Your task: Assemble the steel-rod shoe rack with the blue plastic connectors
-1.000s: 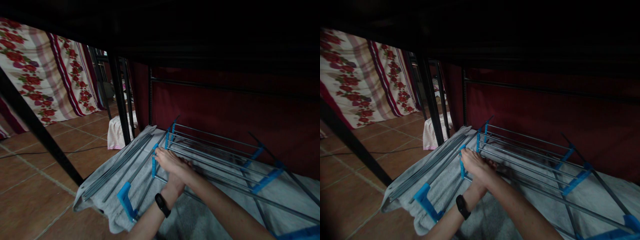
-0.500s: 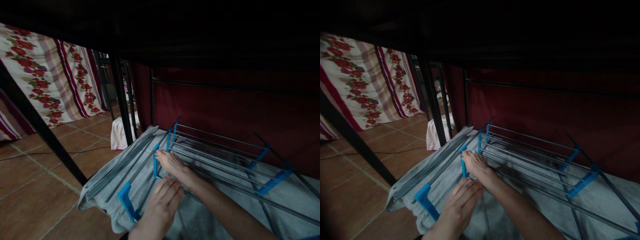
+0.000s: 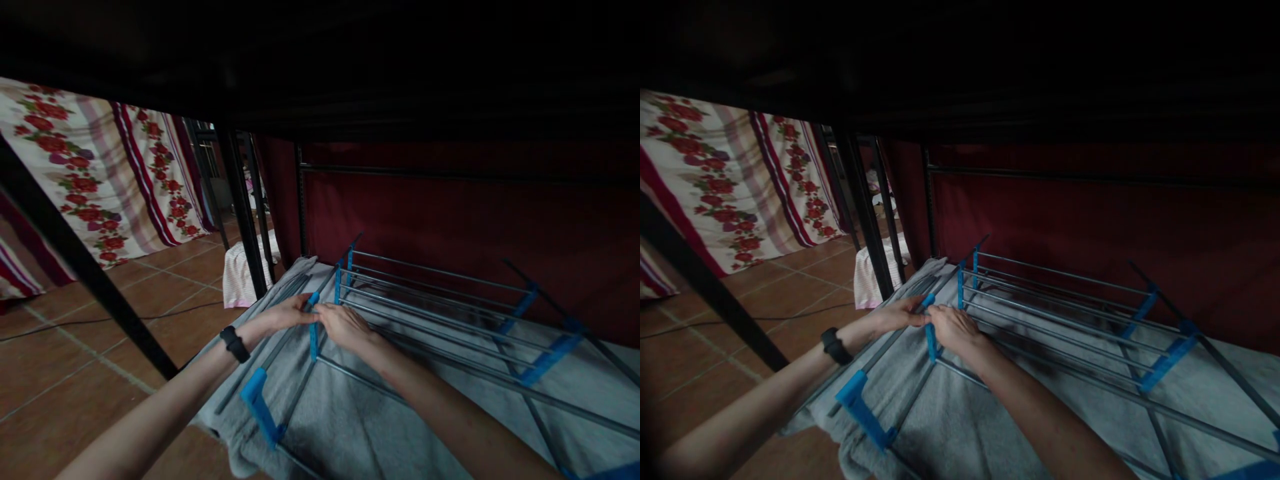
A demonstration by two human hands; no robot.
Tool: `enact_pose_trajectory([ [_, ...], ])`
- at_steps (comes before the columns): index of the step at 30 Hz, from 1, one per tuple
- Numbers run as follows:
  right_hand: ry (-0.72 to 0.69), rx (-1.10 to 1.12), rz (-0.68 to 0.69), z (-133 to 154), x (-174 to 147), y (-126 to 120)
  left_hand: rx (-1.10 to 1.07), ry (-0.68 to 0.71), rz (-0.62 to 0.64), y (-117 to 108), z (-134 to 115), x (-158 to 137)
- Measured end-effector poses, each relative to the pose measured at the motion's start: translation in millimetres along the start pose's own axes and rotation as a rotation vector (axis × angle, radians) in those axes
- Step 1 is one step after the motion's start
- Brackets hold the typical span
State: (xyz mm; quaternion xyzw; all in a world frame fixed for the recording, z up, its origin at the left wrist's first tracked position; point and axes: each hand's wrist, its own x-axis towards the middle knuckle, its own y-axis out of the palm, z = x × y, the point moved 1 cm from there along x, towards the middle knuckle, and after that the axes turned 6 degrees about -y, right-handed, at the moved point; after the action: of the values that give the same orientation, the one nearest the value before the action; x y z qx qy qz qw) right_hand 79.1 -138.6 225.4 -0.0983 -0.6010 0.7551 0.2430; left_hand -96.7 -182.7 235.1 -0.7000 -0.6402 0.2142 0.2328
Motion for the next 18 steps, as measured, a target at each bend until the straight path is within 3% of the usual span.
enact_pose_trajectory([
  [3, -0.013, 0.023, 0.002, -1.9, 1.0, -1.3, -0.217, -0.065, 0.115, 2.6, 2.2, 1.2],
  [18, 0.01, -0.019, 0.034, -14.1, 9.3, 5.4, -0.379, -0.13, 0.073, 11.9, 21.8, 6.5],
])
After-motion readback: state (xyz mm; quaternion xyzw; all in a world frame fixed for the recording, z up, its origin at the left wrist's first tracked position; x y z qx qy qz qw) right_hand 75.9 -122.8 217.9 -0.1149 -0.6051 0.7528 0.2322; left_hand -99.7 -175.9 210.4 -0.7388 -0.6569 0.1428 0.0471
